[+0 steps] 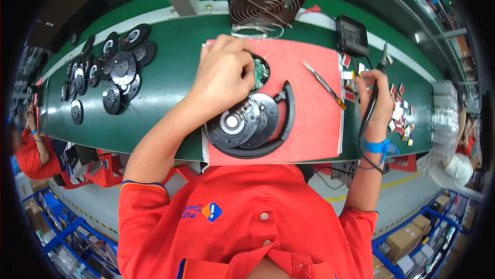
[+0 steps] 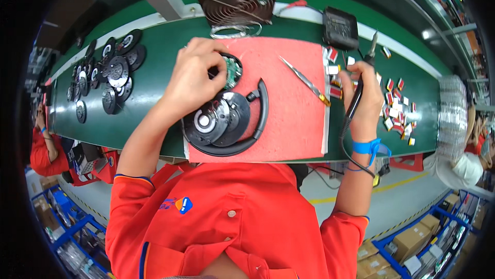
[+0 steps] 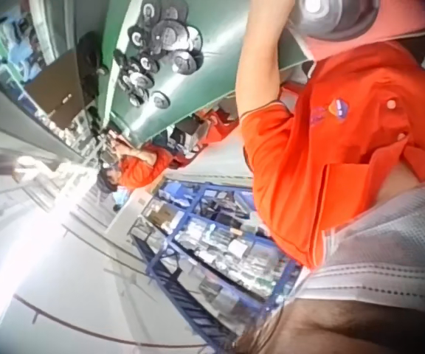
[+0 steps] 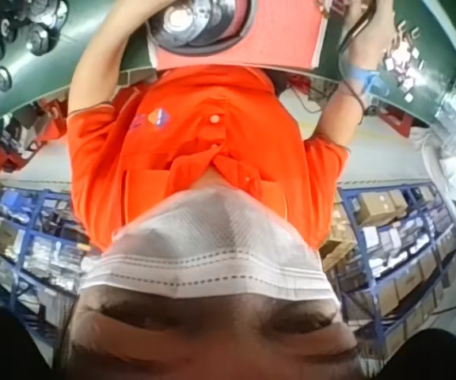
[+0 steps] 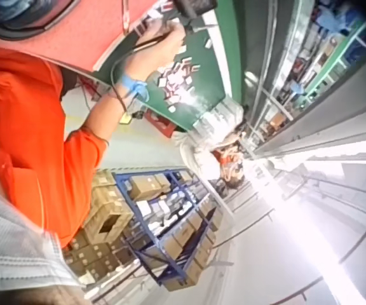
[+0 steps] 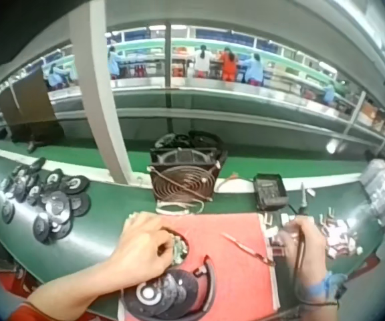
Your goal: Soldering internal electronic components and wiring onto circular plastic housings at a factory workstation.
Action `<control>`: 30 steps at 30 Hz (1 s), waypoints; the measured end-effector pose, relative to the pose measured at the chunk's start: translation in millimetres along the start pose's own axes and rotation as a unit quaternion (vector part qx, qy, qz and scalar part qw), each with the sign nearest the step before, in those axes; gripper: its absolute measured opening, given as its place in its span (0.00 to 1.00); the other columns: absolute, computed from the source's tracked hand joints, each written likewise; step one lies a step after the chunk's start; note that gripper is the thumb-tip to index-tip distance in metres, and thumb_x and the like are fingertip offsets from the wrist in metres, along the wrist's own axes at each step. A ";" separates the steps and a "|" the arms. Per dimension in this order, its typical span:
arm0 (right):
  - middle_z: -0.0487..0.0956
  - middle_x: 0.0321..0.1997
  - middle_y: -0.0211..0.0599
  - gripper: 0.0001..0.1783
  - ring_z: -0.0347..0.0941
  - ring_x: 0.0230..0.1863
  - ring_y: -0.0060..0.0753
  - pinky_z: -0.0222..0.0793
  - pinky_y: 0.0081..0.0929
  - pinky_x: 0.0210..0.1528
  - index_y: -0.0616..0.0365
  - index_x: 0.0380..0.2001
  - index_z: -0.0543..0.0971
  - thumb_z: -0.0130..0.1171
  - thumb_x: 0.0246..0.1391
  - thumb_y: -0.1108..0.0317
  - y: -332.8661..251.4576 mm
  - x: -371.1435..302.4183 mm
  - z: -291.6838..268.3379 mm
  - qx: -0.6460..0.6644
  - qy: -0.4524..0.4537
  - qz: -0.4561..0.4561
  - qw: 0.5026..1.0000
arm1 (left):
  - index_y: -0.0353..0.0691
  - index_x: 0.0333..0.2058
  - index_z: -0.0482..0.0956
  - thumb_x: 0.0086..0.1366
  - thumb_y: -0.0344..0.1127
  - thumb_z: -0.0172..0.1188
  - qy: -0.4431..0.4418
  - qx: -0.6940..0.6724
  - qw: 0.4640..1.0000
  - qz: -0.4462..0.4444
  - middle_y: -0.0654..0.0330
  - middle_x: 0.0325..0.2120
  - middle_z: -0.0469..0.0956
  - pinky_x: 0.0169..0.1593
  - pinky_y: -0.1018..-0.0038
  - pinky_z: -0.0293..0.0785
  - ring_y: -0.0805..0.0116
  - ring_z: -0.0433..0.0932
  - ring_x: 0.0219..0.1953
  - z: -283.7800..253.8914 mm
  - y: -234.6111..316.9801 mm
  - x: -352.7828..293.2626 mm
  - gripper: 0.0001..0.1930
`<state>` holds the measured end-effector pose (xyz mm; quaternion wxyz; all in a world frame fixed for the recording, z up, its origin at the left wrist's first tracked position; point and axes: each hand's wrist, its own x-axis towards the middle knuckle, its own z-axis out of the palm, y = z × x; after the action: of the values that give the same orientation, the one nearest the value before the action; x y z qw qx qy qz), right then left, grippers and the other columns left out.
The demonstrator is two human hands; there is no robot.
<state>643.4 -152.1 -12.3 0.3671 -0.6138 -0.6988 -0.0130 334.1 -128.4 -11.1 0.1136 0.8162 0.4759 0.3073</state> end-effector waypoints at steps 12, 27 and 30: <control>0.64 0.27 0.23 0.10 0.59 0.28 0.17 0.58 0.14 0.31 0.59 0.37 0.68 0.54 0.52 0.81 5.2 -1.9 15.2 0.095 0.005 0.011 0.995 | 0.39 0.23 0.74 0.47 0.31 0.60 0.149 -0.070 0.985 0.058 0.56 0.35 0.74 0.45 0.61 0.67 0.54 0.70 0.42 -15.4 -0.3 -10.6 0.04; 0.71 0.34 0.33 0.11 0.66 0.34 0.20 0.63 0.16 0.40 0.60 0.36 0.69 0.58 0.50 0.80 -120.0 -4.7 24.6 0.281 -0.114 -0.074 0.950 | 0.37 0.32 0.75 0.53 0.29 0.59 0.135 -0.243 0.955 0.104 0.55 0.28 0.73 0.36 0.63 0.70 0.53 0.74 0.32 -6.4 38.8 -17.6 0.07; 0.71 0.34 0.31 0.10 0.67 0.34 0.19 0.64 0.18 0.40 0.60 0.33 0.71 0.61 0.48 0.79 -132.4 -4.5 30.9 0.244 -0.112 -0.091 0.959 | 0.39 0.32 0.77 0.53 0.30 0.60 0.145 -0.173 0.966 0.124 0.55 0.27 0.74 0.36 0.65 0.72 0.54 0.75 0.32 -2.1 25.8 -22.3 0.06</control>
<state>513.0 -174.0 20.0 0.4222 -0.4370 -0.7702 0.1938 343.1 -161.0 -5.9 0.1439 0.7835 0.3222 0.5115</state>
